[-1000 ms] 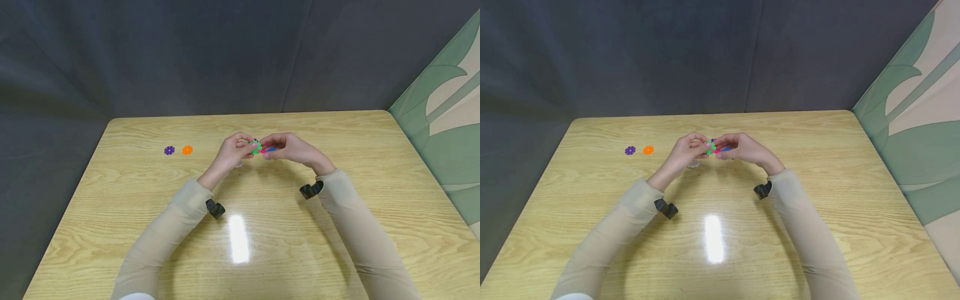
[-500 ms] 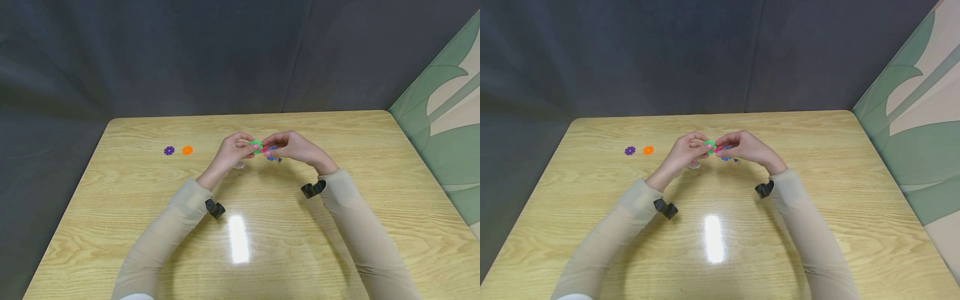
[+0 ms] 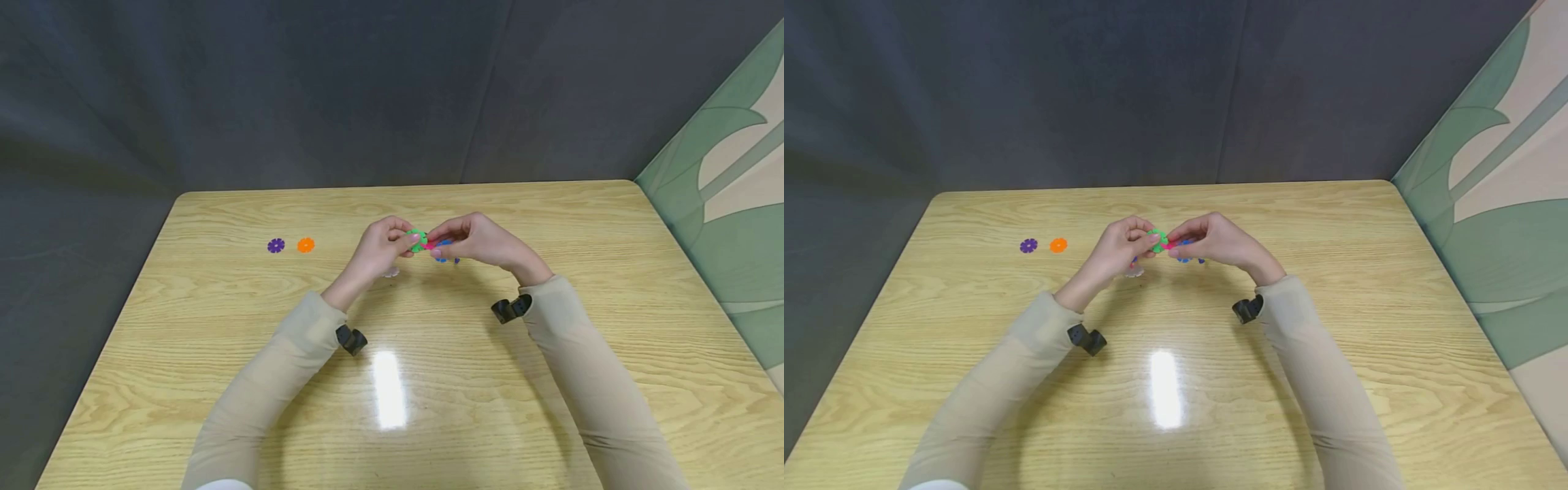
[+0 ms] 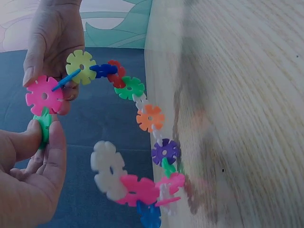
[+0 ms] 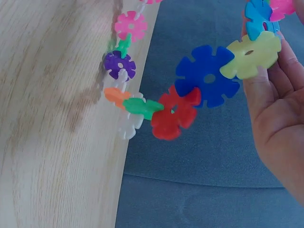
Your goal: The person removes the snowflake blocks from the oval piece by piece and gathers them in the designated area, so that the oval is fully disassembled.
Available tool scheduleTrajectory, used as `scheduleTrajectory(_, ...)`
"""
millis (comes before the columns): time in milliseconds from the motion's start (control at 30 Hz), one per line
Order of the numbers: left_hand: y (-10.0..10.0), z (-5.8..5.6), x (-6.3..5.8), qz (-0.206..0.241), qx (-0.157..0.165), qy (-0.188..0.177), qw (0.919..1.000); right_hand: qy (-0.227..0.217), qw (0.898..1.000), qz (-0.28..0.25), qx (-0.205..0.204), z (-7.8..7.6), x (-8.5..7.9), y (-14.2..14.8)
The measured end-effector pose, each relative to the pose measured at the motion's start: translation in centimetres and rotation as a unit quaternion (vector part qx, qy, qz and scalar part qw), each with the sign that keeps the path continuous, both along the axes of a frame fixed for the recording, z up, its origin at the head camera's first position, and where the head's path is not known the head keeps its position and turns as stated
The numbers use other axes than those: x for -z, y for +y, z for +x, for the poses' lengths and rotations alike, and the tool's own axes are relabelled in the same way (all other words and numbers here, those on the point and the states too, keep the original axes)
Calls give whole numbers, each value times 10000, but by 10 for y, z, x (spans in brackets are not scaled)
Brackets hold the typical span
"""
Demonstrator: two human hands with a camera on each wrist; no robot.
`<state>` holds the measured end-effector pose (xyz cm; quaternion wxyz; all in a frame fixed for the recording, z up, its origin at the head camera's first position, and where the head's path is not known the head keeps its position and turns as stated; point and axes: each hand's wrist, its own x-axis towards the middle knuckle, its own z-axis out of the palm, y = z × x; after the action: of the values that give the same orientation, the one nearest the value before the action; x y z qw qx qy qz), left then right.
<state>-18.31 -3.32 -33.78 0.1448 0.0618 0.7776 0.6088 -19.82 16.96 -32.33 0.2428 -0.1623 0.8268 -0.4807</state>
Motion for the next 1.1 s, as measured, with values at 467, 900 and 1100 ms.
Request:
scheduleTrajectory(467, -4, -3, -1, -211, 371, -156, 9990, 68, 9996, -179, -201, 1, -1, 2)
scheduleTrajectory(900, -10, -7, 0, 389, 426, -531, 9969, 263, 9995, -172, -57, 4, -2, 2)
scheduleTrajectory(1100, -9, -5, 1, 467, 52, -608, 9970, 265, 9996, -135, -20, 4, -2, 2)
